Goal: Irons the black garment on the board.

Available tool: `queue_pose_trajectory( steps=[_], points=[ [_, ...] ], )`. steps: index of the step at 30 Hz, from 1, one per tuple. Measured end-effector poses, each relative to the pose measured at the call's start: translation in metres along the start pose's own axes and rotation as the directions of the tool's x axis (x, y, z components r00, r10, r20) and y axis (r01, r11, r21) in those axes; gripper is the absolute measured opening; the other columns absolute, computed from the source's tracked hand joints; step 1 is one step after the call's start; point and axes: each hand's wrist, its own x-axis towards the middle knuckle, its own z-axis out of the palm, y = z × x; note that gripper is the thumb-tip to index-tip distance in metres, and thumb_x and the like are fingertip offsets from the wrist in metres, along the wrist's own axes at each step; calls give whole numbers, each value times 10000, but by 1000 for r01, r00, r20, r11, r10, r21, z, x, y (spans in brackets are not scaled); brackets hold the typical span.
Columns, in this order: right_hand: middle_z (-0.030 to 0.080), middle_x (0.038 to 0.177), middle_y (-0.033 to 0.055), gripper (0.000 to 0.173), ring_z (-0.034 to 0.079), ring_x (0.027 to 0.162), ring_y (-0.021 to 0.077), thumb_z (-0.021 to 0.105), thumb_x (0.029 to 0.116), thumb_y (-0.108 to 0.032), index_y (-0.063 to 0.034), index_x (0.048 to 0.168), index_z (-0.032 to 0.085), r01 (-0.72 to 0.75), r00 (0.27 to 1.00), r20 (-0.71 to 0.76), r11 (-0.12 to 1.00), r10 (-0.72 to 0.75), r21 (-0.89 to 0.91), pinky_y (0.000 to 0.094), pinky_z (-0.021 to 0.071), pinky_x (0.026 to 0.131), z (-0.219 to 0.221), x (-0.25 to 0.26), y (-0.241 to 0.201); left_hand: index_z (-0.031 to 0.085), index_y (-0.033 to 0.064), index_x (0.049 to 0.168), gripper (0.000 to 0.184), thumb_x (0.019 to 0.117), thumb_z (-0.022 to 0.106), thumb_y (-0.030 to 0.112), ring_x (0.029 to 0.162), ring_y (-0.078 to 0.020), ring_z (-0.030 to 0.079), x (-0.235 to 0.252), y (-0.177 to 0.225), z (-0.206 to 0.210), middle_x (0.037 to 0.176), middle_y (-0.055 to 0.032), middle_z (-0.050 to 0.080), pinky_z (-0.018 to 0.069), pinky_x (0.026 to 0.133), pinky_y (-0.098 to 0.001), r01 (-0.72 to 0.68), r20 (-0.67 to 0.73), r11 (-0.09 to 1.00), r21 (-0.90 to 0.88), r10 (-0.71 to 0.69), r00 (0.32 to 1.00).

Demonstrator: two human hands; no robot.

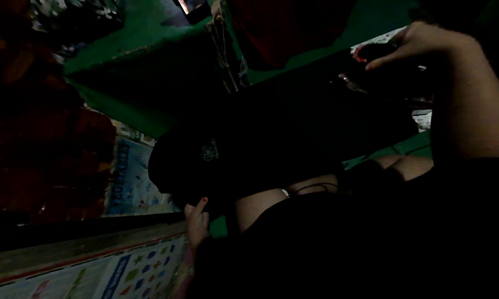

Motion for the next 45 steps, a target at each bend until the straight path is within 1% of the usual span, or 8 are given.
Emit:
queue_pose_trajectory(
  steps=[4, 10, 16, 27, 32, 37, 41, 45],
  points=[
    [665, 815, 175, 296, 620, 733, 264, 834, 867, -190, 49, 989, 708, 137, 980, 149, 991, -135, -5, 527, 516, 725, 17, -43, -12, 459, 61, 1201, 298, 944, 510, -83, 900, -18, 686, -5, 2, 1, 1000, 57, 678, 596, 834, -239, 14, -7, 1000, -16, -14, 1000],
    [676, 727, 111, 307, 642, 695, 273, 928, 756, -256, -36, 872, 747, 278, 929, 268, 959, -256, -47, 569, 507, 677, 43, -86, -35, 461, 54, 1175, 315, 905, 517, -98, 875, -8, 680, 2, -9, 2, 965, 59, 673, 595, 816, -231, -18, -52, 998, -57, 15, 999],
    [678, 729, 112, 376, 653, 715, 307, 926, 755, -362, -52, 867, 746, 321, 931, 226, 937, -286, -140, 596, 499, 678, 50, -87, -31, 493, 67, 1219, 342, 915, 549, -78, 919, -6, 669, 6, -15, -2, 1020, 60, 677, 578, 846, -227, -28, -57, 999, -32, 26, 998],
    [679, 1022, 313, 632, 652, 1001, 521, 746, 902, -558, 50, 1061, 686, -37, 986, -168, 985, 8, -171, 746, 466, 838, 40, 2, -48, 517, 34, 1236, 298, 952, 544, -51, 909, -13, 677, 15, -6, 10, 1022, 38, 687, 584, 846, -226, -51, -33, 999, -1, 51, 998],
    [626, 1236, 361, 741, 599, 1191, 538, 699, 926, -590, 102, 1186, 648, -270, 935, -277, 952, 222, -147, 736, 447, 940, 20, 53, -49, 480, 13, 1240, 312, 948, 560, -63, 897, 0, 675, 17, 1, 17, 1015, 36, 672, 586, 830, -216, -30, -54, 999, 29, 32, 998],
    [608, 1311, 342, 748, 587, 1254, 499, 684, 938, -585, 99, 1236, 635, -439, 838, -390, 896, 383, -64, 699, 449, 976, 14, 79, -52, 461, 11, 1249, 335, 942, 561, -78, 895, 7, 678, 11, 1, 18, 1022, 41, 670, 588, 827, -210, -15, -79, 1000, 27, 17, 997],
    [615, 1280, 357, 742, 583, 1236, 526, 713, 921, -580, 90, 1232, 644, -257, 934, -283, 961, 220, -101, 735, 426, 996, 8, 83, -32, 456, 8, 1262, 365, 932, 571, -98, 917, 4, 670, 14, -4, 16, 1047, 24, 662, 586, 828, -215, -4, -93, 1000, 13, 5, 996],
    [688, 1079, 284, 460, 662, 996, 402, 808, 911, -295, 86, 1137, 687, 0, 1000, 12, 1000, -1, 26, 620, 490, 944, 10, 77, -21, 469, 44, 1242, 395, 893, 582, -103, 908, -32, 690, 25, -29, -1, 1019, 27, 684, 605, 813, -245, -23, -74, 1000, -21, 22, 997]
  ],
)
